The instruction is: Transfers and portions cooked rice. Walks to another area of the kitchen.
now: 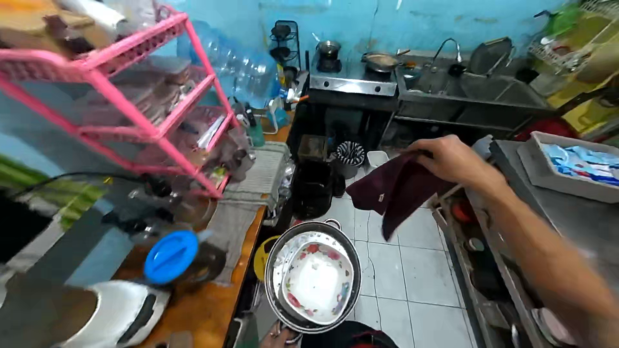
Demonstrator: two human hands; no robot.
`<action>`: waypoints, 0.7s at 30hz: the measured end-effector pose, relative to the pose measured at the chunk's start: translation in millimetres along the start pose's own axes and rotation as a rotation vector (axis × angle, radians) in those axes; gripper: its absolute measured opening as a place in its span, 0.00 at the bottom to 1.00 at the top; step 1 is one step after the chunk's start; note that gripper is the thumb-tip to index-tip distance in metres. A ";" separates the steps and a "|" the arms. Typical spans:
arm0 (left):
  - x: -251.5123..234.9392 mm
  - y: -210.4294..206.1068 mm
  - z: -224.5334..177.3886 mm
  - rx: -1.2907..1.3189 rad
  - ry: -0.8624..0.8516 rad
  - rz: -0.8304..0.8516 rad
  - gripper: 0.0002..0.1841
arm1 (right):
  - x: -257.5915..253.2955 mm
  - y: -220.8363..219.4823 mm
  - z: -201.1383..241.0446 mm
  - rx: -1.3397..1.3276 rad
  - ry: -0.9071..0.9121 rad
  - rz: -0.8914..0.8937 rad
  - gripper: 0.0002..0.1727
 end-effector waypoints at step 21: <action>-211.7 -280.5 -172.0 0.194 -0.031 -0.192 0.12 | -460.5 -35.0 -160.0 -1.548 -0.289 -0.010 0.17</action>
Point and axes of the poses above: each hand's wrist, its own x-axis away from the middle knuckle, its own y-axis out of the back of the hand, z = x × y, the point moved 6 cm from there along -x, towards the middle knuckle, and after that the axes turned 3 degrees about -x, right-handed, at the moved point
